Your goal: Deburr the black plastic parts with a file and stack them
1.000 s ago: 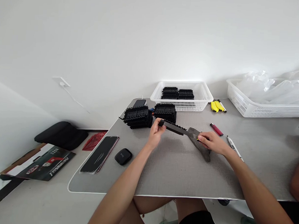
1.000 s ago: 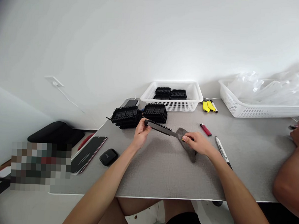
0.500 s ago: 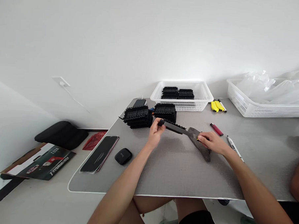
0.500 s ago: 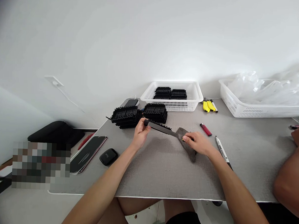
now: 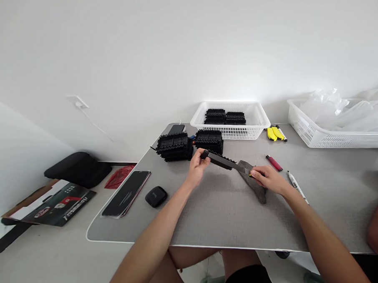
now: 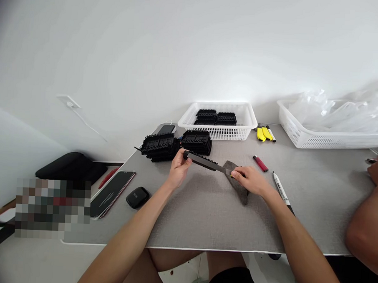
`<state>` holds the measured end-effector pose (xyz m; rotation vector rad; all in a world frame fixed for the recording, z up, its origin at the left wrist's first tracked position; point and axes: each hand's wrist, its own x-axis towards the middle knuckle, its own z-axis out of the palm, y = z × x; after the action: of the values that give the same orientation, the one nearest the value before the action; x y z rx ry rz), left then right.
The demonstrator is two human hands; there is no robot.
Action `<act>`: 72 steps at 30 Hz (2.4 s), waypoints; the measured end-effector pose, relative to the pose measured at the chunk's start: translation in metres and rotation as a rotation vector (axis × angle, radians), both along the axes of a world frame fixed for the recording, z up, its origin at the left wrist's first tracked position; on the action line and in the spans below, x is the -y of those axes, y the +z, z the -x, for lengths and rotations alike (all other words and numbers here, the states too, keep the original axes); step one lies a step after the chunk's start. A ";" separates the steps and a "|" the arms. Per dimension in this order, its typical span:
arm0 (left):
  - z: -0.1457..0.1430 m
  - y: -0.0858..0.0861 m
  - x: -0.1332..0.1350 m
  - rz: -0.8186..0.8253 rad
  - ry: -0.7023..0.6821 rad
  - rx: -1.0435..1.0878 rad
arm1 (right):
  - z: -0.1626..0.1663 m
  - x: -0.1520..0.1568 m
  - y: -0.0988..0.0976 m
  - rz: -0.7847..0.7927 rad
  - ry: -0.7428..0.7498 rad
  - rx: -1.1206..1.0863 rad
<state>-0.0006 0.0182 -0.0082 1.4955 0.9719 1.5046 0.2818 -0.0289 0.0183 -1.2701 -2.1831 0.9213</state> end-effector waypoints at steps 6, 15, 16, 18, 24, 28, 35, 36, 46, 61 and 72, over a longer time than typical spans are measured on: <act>0.001 0.000 -0.001 0.012 0.020 -0.007 | -0.002 0.000 0.001 0.045 0.003 -0.007; 0.003 0.004 -0.002 0.035 0.044 0.128 | -0.009 -0.003 0.000 0.073 -0.010 -0.045; 0.004 0.005 -0.001 0.057 0.046 0.149 | -0.009 -0.003 -0.001 0.081 -0.016 -0.071; 0.002 0.007 0.000 0.122 0.044 0.188 | -0.008 -0.003 -0.002 0.091 -0.047 -0.165; -0.009 0.006 0.006 0.403 -0.016 0.285 | 0.012 0.001 -0.006 0.118 -0.229 -0.390; -0.015 0.005 0.010 0.517 -0.065 0.289 | 0.023 0.002 -0.011 0.145 -0.291 -0.338; -0.022 0.009 0.016 0.464 -0.149 0.284 | 0.035 0.002 -0.022 0.268 -0.373 -0.478; -0.022 0.009 0.016 0.450 -0.172 0.288 | 0.037 0.002 -0.022 0.299 -0.374 -0.538; -0.019 0.003 0.015 0.091 -0.303 -0.001 | 0.030 -0.002 -0.017 0.688 -0.385 -0.971; -0.006 -0.009 0.000 -0.134 -0.066 -0.157 | 0.024 0.000 -0.016 0.327 -0.228 -0.437; 0.007 0.002 -0.001 -0.094 0.047 -0.155 | 0.012 0.003 -0.009 0.205 -0.027 -0.151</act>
<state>-0.0074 0.0192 -0.0061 1.6872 1.0446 1.5035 0.2700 -0.0315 0.0090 -1.2737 -1.9914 1.2145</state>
